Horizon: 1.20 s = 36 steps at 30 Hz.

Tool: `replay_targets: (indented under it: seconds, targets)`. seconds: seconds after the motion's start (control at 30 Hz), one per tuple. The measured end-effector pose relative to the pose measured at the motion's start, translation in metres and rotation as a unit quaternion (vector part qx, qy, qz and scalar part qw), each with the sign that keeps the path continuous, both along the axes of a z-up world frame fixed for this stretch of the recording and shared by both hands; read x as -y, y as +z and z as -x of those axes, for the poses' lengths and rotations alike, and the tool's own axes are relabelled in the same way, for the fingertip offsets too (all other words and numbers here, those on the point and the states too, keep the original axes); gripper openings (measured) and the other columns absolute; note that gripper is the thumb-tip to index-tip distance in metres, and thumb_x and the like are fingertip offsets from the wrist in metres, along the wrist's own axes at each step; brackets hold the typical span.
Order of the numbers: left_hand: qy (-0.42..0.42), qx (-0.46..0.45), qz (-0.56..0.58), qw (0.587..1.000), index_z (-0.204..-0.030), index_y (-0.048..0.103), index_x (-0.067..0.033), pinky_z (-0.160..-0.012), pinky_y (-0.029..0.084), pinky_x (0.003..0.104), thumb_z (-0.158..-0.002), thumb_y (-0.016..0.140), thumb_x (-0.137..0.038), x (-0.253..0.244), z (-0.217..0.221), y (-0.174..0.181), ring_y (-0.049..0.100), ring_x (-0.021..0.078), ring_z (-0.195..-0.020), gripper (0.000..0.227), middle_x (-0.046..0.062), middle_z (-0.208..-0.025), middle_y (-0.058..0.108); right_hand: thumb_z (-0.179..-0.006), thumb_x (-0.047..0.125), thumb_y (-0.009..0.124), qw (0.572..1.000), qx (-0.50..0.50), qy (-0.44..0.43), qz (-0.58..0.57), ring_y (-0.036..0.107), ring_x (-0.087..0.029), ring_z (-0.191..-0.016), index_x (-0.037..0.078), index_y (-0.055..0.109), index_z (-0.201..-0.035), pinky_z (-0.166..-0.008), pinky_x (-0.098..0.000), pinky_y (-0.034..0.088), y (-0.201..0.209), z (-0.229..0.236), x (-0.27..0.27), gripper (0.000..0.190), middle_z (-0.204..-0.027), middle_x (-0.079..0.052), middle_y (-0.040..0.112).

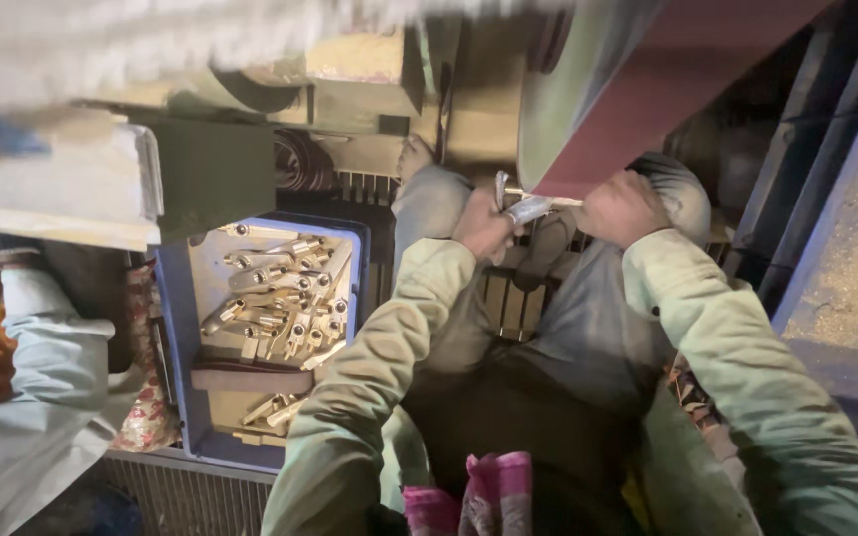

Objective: The person sits on the floor and repeatedly picks up small brass-colored metal parts from a blue bin. They press each part against a moving belt sander to smooth or shape it, then return it to the bin. The process is repeated for multiple parts.

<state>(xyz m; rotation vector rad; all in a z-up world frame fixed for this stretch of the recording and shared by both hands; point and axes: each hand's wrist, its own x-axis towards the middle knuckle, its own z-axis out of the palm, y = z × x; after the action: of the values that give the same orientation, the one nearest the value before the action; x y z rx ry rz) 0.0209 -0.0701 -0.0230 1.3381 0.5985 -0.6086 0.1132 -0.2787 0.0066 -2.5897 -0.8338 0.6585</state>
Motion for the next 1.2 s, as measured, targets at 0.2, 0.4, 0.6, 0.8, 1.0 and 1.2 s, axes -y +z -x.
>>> replay_targets:
  seconds: [0.2, 0.4, 0.6, 0.8, 1.0, 1.2]
  targets:
    - [0.015, -0.045, 0.012, 0.999, -0.102, 0.072, -0.0009, -0.030, 0.038, 0.035, -0.089, 0.066, -0.009, 0.002, -0.005, -0.007, 0.052, 0.0136, -0.040, 0.017, 0.007, -0.066, 0.064, -0.088, 0.023, 0.066, 0.990, -0.039, 0.117, -0.067, 0.064, -0.040, -0.104, 0.012, 0.073, -0.115, -0.088, -0.0520, 0.049, 0.003, -0.020, -0.008, 0.030, -0.113, -0.018, 0.070]
    - [0.008, 0.026, -0.019, 0.999, -0.101, 0.070, 0.0032, -0.031, 0.040, 0.035, -0.087, 0.066, -0.005, 0.005, 0.001, -0.023, 0.057, 0.0171, -0.041, 0.017, 0.011, -0.065, 0.064, -0.084, 0.024, 0.071, 0.998, 0.036, 0.028, 0.040, 0.069, -0.039, -0.092, 0.012, 0.074, -0.110, -0.083, -0.0499, 0.055, -0.019, 0.002, 0.006, 0.029, -0.103, -0.018, 0.072]
    - [0.027, 0.109, -0.037, 0.993, -0.106, 0.062, 0.0019, -0.033, 0.042, 0.034, -0.086, 0.073, -0.009, 0.005, 0.009, -0.028, 0.060, 0.0149, -0.047, 0.025, 0.008, -0.071, 0.064, -0.073, 0.024, 0.074, 0.988, 0.146, 0.044, 0.022, 0.069, -0.038, -0.081, 0.005, 0.071, -0.103, -0.072, -0.0501, 0.056, -0.032, 0.019, 0.011, 0.035, -0.090, -0.019, 0.070]
    - [-0.017, 0.246, -0.054, 0.968, -0.116, 0.065, 0.0001, -0.049, 0.048, 0.030, -0.085, 0.084, -0.012, -0.007, 0.017, 0.004, 0.057, 0.0111, -0.056, 0.038, 0.004, -0.078, 0.065, -0.090, 0.008, 0.072, 0.962, 0.226, -0.044, -0.146, 0.070, -0.037, -0.090, 0.008, 0.073, -0.109, -0.079, -0.0475, 0.056, 0.006, 0.043, 0.007, 0.018, -0.101, -0.016, 0.072]
    - [-0.109, 0.250, -0.025, 0.962, -0.115, 0.065, -0.0022, -0.049, 0.050, 0.031, -0.077, 0.070, -0.003, -0.031, 0.018, 0.026, 0.061, 0.0112, -0.055, 0.039, 0.004, -0.074, 0.065, -0.088, 0.028, 0.079, 0.953, -0.068, -0.135, -0.264, 0.071, -0.017, -0.086, 0.006, 0.075, -0.115, -0.080, -0.0305, 0.054, 0.034, 0.078, 0.039, 0.035, -0.098, -0.008, 0.076]
    - [-0.153, 0.124, -0.055, 0.979, -0.105, 0.070, -0.0014, -0.045, 0.046, 0.030, -0.083, 0.065, -0.010, -0.020, -0.009, -0.006, 0.062, 0.0152, -0.054, 0.023, 0.006, -0.069, 0.068, -0.090, 0.025, 0.081, 0.919, -0.260, -0.238, -0.173, 0.062, -0.010, -0.069, 0.001, 0.077, -0.107, -0.062, -0.0264, 0.050, 0.021, 0.043, 0.044, 0.030, -0.081, -0.002, 0.071]
